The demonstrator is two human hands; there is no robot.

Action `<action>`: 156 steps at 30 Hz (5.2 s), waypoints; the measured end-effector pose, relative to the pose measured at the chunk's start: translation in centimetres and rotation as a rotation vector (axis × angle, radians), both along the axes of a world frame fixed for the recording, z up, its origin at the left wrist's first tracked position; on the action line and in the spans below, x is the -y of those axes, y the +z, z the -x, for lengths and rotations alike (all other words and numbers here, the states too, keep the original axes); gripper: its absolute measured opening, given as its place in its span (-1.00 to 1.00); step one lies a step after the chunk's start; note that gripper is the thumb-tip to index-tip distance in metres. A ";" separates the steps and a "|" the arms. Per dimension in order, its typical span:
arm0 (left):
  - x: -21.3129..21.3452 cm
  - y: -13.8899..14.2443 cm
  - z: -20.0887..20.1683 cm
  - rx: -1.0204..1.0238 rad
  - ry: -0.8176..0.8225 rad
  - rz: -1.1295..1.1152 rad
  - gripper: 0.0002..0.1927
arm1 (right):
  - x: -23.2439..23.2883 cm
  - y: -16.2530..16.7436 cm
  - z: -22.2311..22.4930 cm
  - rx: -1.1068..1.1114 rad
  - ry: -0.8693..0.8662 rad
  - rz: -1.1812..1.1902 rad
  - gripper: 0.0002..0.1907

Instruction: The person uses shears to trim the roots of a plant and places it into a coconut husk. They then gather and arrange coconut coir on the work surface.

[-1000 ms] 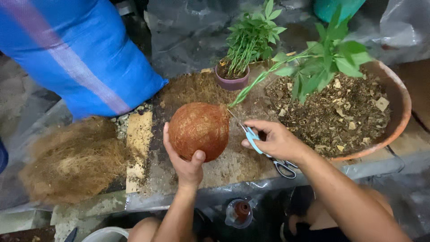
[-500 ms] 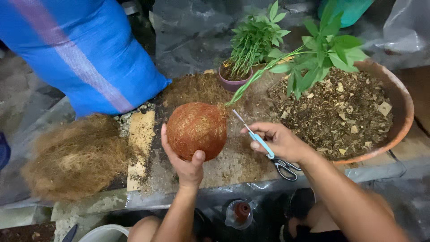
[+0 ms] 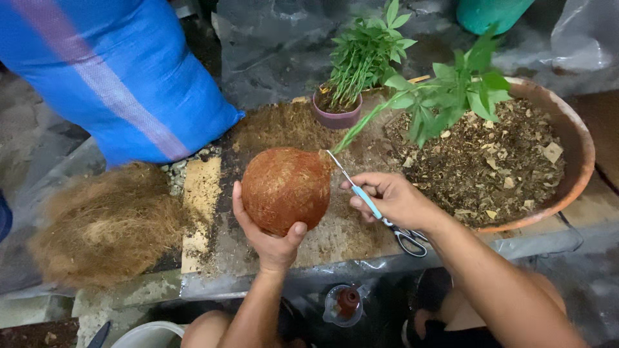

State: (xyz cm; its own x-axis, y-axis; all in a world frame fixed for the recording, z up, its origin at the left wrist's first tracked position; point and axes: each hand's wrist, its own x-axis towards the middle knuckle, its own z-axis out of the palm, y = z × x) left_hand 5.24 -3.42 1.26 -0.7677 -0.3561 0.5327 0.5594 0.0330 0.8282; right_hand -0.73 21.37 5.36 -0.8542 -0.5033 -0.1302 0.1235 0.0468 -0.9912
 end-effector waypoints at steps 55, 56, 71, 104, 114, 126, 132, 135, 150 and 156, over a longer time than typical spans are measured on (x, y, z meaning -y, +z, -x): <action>0.5 0.7 -0.3 -0.290 0.382 0.529 0.25 | -1.9 1.8 -0.3 0.002 0.036 0.173 -0.57; 0.1 0.8 -0.4 -0.200 0.305 0.371 0.25 | -2.1 1.8 -0.3 -0.032 0.036 0.166 -0.56; 0.8 0.0 1.3 0.346 -0.468 -0.709 -0.12 | -0.3 1.8 -0.9 -0.348 -0.112 -0.376 -0.37; 0.7 -1.3 1.4 0.390 -0.494 -0.725 -0.14 | -0.7 2.2 -0.8 -0.701 -0.114 -0.561 -0.40; 0.7 -1.8 1.6 0.364 -0.501 -0.730 -0.19 | -0.8 1.7 -0.6 -0.768 -0.113 -0.543 -0.46; 0.3 -1.3 1.5 0.326 -0.470 -0.715 -0.25 | -0.5 2.1 -1.0 -0.831 -0.147 -0.561 -0.40; 0.0 -0.2 1.1 0.404 -0.500 -0.733 -0.22 | -0.8 1.6 -0.9 -0.624 -0.154 -0.428 -0.44; 0.2 0.5 1.3 0.521 -0.551 -0.865 -0.15 | -0.7 1.7 -1.0 -0.603 -0.186 -0.424 -0.36; -0.2 0.4 1.1 0.653 -0.687 -0.890 0.00 | -0.5 2.2 -0.8 -0.981 -0.147 -0.480 -0.41; -0.4 0.4 1.0 0.613 -0.739 -0.859 0.02 | -0.6 1.8 -0.7 -0.810 -0.164 -0.398 -0.49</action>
